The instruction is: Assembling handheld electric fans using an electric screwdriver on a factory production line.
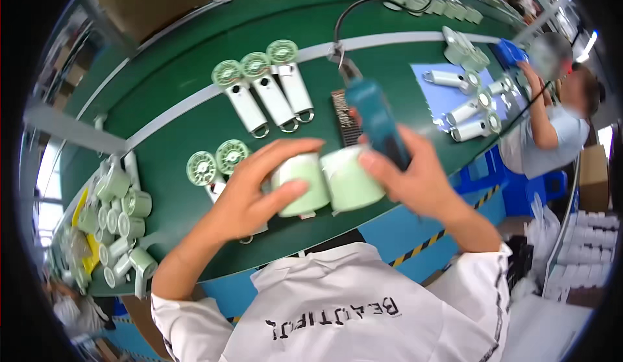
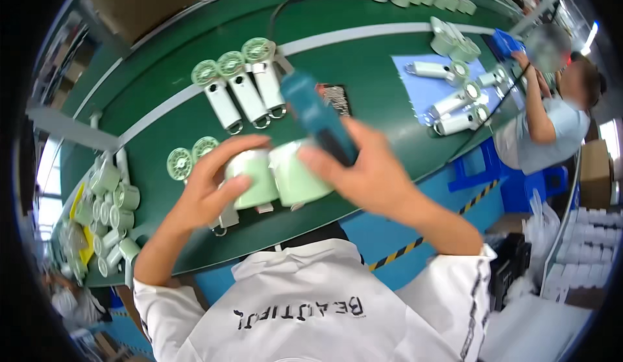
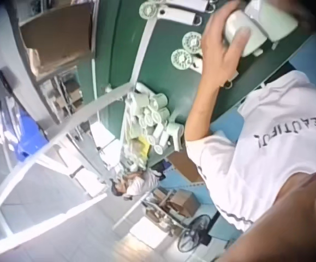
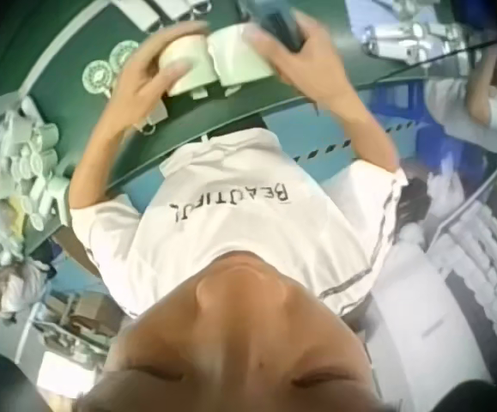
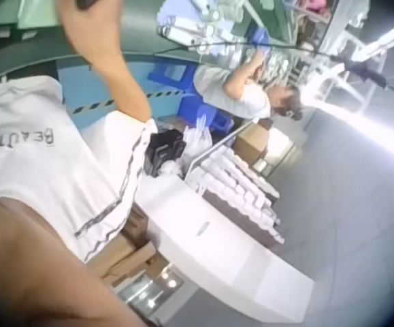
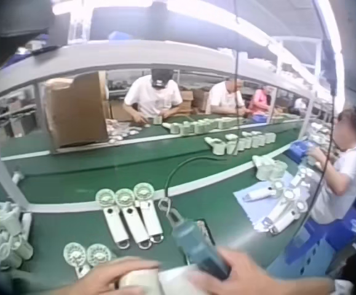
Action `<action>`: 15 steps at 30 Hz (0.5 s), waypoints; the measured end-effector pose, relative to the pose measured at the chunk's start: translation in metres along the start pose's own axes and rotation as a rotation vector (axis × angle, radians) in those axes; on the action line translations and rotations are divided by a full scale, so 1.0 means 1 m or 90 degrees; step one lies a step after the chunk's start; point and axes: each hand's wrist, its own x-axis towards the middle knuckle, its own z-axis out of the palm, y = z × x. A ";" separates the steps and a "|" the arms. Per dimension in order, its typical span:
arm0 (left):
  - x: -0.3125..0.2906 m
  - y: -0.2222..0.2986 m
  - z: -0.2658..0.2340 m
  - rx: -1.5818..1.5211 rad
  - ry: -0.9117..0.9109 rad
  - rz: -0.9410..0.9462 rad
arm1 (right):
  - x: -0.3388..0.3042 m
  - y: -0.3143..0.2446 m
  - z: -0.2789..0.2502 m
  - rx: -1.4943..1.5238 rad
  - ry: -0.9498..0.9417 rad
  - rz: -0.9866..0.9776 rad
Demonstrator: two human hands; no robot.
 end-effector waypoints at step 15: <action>0.001 -0.052 -0.018 -0.218 0.171 -0.410 | 0.122 0.023 0.040 -0.130 -0.237 0.344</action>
